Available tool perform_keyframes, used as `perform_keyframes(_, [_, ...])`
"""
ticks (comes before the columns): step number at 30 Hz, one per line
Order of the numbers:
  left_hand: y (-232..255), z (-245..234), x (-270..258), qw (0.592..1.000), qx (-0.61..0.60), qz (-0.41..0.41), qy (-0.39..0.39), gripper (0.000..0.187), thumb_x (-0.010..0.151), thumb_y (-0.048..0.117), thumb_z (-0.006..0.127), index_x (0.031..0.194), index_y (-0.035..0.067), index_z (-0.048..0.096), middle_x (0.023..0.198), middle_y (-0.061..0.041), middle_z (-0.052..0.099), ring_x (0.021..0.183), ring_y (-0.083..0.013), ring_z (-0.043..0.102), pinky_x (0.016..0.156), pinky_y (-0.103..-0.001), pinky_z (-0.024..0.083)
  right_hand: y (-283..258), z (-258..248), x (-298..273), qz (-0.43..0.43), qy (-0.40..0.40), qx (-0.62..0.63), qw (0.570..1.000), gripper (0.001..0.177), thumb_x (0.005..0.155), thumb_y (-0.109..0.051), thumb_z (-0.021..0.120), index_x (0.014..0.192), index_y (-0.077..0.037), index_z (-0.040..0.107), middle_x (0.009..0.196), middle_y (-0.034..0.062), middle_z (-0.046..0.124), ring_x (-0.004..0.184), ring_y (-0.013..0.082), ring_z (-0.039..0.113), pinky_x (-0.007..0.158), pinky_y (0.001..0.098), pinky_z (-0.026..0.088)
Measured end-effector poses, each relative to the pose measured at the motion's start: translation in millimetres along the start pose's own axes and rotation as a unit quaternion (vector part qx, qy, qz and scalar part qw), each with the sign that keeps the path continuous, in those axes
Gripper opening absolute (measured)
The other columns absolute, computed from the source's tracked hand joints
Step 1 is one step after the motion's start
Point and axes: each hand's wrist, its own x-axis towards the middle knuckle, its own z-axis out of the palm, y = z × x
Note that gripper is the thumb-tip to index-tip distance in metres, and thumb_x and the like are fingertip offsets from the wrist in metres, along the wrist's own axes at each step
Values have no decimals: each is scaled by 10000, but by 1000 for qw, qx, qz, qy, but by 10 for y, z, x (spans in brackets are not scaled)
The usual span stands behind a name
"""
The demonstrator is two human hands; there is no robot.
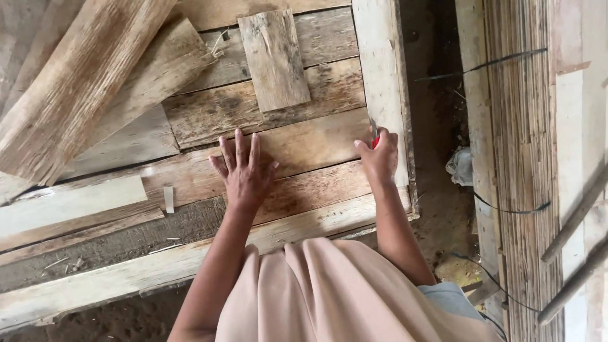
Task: The person uses a red utility knife to scrape and remove loose wood fibers and splinters from several wooden planks on a workbench. The person repeatedly scrapes different sections of the planks, occasionally repositioning the wood to access new areas.
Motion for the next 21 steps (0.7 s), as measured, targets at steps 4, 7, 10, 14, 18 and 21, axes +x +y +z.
perform_keyframes(4, [11, -21, 2, 1000, -6, 0, -8, 869, 896, 571, 624, 1629, 242, 291, 1724, -133, 111, 1542, -498, 4, 1129, -782, 11, -3, 31, -46, 1, 6, 11, 1000, 531, 775, -321, 845, 1244, -165, 652, 1047, 67, 555, 944, 327, 654, 866, 487, 528])
perform_keyframes(7, [23, -11, 0, 1000, 4, -8, -21, 877, 895, 569, 619, 1632, 240, 277, 1727, -125, 92, 1544, -492, -5, 1127, -788, 3, 12, 66, -63, -10, 11, 1, 1000, 523, 784, -317, 847, 1235, -142, 647, 1063, 83, 548, 962, 343, 653, 876, 491, 529])
perform_keyframes(10, [26, 11, 8, 1000, 5, -14, -8, 859, 911, 558, 597, 1636, 228, 277, 1730, -125, 79, 1548, -484, -32, 1135, -771, -51, 14, 80, -59, -28, 26, -16, 999, 538, 776, -318, 851, 1232, -148, 624, 1059, 81, 551, 967, 364, 662, 858, 514, 539])
perform_keyframes(14, [-88, -18, -30, 999, -12, -12, 40, 793, 934, 468, 606, 1629, 204, 328, 1726, -130, 109, 1551, -470, -11, 1122, -762, -73, -201, -85, -171, -66, 64, -21, 996, 497, 777, -268, 833, 1206, -126, 625, 990, 87, 553, 889, 368, 665, 795, 540, 537])
perform_keyframes(18, [-462, -2, -210, 983, -29, -30, 180, 716, 898, 120, 579, 1591, 113, 398, 1690, -167, 237, 1540, -453, 163, 1157, -719, 72, -566, -167, -293, -163, 72, -14, 984, 448, 801, -134, 841, 1192, -104, 624, 1014, 59, 520, 844, 291, 665, 741, 463, 555])
perform_keyframes(21, [-699, 38, -452, 962, -32, -28, 271, 705, 832, 29, 547, 1534, 81, 498, 1636, -165, 375, 1514, -425, 287, 1196, -613, 159, -790, 212, -493, -203, -32, 9, 979, 388, 843, -278, 810, 1183, -192, 645, 1067, 60, 547, 925, 371, 684, 776, 505, 569])
